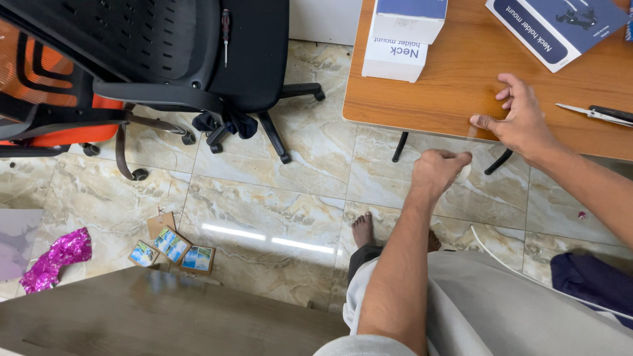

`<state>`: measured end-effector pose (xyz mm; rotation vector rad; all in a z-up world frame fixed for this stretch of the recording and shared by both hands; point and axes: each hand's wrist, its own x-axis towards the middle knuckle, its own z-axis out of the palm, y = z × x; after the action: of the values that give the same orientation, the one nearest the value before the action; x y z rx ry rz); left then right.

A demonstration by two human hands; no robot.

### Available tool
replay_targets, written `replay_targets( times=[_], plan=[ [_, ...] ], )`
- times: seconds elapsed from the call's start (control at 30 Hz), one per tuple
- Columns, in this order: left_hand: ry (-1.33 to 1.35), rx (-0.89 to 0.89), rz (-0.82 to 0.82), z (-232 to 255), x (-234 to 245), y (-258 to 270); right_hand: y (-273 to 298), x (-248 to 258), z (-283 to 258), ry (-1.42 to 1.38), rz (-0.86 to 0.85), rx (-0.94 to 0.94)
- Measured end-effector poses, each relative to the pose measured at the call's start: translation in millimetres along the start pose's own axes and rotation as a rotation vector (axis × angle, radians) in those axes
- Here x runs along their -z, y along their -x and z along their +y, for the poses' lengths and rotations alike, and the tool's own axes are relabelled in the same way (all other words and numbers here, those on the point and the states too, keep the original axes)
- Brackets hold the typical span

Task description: The person wraps a small rectangular box with blue patterned paper, using a utility knife to cut tape and applying multiple pieces to secure the folds. They then place the wrapped box on a nearby surface.

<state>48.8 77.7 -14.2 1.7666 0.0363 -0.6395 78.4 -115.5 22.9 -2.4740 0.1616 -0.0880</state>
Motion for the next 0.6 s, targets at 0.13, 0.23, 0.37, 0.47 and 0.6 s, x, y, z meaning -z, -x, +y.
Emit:
replay_targets(
  times=[0.13, 0.23, 0.37, 0.47, 0.6],
  plan=[
    [0.146, -0.035, 0.075, -1, -10, 1, 1, 1, 5, -0.053, -0.010, 0.018],
    [0.136, -0.058, 0.069, 2, -10, -3, -1, -1, 8, -0.090, 0.017, 0.068],
    [0.234, -0.087, 0.051, 0, -9, 1, 0, 12, 18, -0.525, 0.090, -0.094],
    [0.167, -0.120, 0.121, 0, -13, 2, 19, 38, 42, -0.410, 0.350, -0.145],
    [0.230, -0.186, 0.187, 0, -19, 3, 44, 70, 90, 0.306, 0.470, 0.072]
  ],
)
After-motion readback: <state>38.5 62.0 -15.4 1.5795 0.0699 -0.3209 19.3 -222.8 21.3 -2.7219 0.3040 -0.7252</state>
